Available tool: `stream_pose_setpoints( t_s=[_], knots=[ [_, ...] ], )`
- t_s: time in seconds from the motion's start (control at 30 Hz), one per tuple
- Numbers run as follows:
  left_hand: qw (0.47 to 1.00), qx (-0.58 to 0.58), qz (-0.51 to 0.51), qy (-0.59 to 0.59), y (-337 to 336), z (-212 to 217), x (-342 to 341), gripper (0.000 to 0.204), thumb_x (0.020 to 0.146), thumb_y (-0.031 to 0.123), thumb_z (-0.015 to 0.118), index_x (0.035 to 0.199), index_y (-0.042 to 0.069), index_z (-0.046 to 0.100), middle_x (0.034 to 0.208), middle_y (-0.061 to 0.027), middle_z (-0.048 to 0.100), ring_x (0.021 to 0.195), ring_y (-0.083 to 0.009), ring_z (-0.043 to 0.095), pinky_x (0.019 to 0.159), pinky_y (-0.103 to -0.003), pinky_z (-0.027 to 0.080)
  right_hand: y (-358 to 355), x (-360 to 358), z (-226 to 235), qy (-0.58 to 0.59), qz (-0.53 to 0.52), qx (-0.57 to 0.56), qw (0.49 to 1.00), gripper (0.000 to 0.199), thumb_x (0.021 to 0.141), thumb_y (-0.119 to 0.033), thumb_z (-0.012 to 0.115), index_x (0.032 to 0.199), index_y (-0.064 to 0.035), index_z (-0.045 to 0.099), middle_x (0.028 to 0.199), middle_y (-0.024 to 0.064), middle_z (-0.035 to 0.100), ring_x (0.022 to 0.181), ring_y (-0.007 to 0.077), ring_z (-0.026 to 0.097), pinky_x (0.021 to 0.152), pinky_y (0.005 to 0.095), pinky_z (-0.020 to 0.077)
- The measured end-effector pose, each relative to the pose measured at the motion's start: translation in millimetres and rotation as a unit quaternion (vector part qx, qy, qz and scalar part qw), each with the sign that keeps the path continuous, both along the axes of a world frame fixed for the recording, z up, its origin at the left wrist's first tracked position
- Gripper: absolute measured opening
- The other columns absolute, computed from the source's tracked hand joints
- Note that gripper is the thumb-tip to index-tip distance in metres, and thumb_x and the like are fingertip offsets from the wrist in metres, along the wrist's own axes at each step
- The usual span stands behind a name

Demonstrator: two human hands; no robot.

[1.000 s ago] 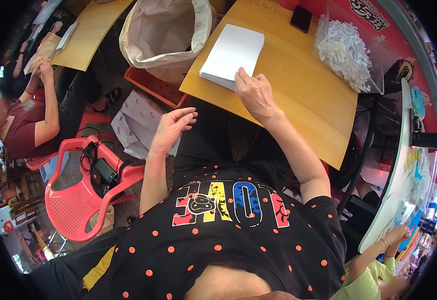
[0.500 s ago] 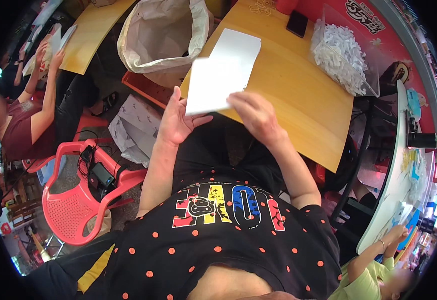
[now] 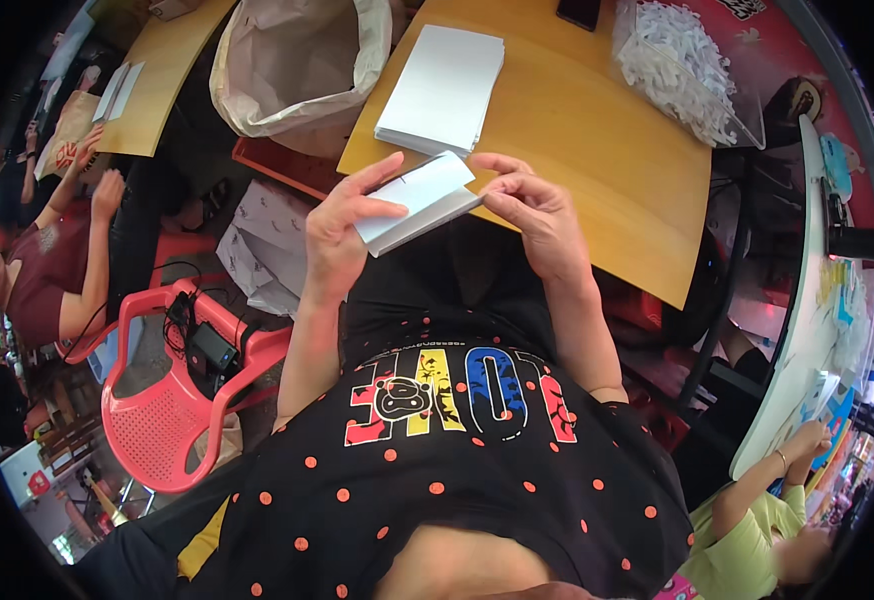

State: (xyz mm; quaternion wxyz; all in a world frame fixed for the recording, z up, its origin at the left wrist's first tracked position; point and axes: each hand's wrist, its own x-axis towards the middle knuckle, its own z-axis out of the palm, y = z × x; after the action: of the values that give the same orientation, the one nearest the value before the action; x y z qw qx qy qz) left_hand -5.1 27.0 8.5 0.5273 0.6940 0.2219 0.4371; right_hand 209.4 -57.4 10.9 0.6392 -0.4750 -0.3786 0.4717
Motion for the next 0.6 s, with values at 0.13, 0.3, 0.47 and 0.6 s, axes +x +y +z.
stream_pose_setpoints(
  t_s=[0.13,0.3,0.47,0.6],
  knots=[
    [0.973,0.193,-0.033,0.120,-7,16,2,0.032,0.065,-0.014,0.050,0.087,-0.002,0.069,0.125,-0.0214,0.056,0.122,-0.0343,0.050,0.102,-0.037,0.039,10,-4,-14,0.067,0.031,-0.044,0.996,0.008,0.085,-0.006,0.065,0.087,0.0010,0.068,0.089,0.0067,0.066,0.084,0.0118,0.060,0.081,0.0245,0.0472],
    [0.966,0.157,0.122,0.165,-22,19,3,0.033,0.077,-0.012,0.051,0.105,-0.001,0.065,0.128,-0.0161,0.054,0.120,-0.0302,0.051,0.100,-0.036,0.042,10,-4,-20,0.003,-0.036,-0.018,0.999,0.009,0.082,-0.005,0.068,0.087,0.0020,0.069,0.085,0.0058,0.068,0.080,0.0094,0.061,0.075,0.0222,0.0472],
    [0.914,-0.404,0.026,-0.026,-24,4,-19,0.022,0.092,0.004,0.054,0.111,-0.006,0.059,0.104,-0.0149,0.063,0.079,-0.0202,0.068,0.053,-0.019,0.051,5,2,-12,-0.101,-0.065,0.043,0.992,0.008,0.079,0.001,0.069,0.087,0.0016,0.069,0.082,0.0051,0.067,0.078,0.0096,0.061,0.071,0.0227,0.0480],
    [0.862,-0.501,-0.033,-0.073,-25,-3,-12,0.021,0.091,0.006,0.057,0.108,-0.006,0.060,0.087,-0.0137,0.066,0.051,-0.0143,0.064,0.031,-0.017,0.037,6,-3,-8,-0.044,-0.048,0.022,0.998,0.007,0.079,0.003,0.069,0.086,0.0016,0.069,0.080,0.0044,0.067,0.076,0.0090,0.062,0.069,0.0214,0.0490]
  ],
)
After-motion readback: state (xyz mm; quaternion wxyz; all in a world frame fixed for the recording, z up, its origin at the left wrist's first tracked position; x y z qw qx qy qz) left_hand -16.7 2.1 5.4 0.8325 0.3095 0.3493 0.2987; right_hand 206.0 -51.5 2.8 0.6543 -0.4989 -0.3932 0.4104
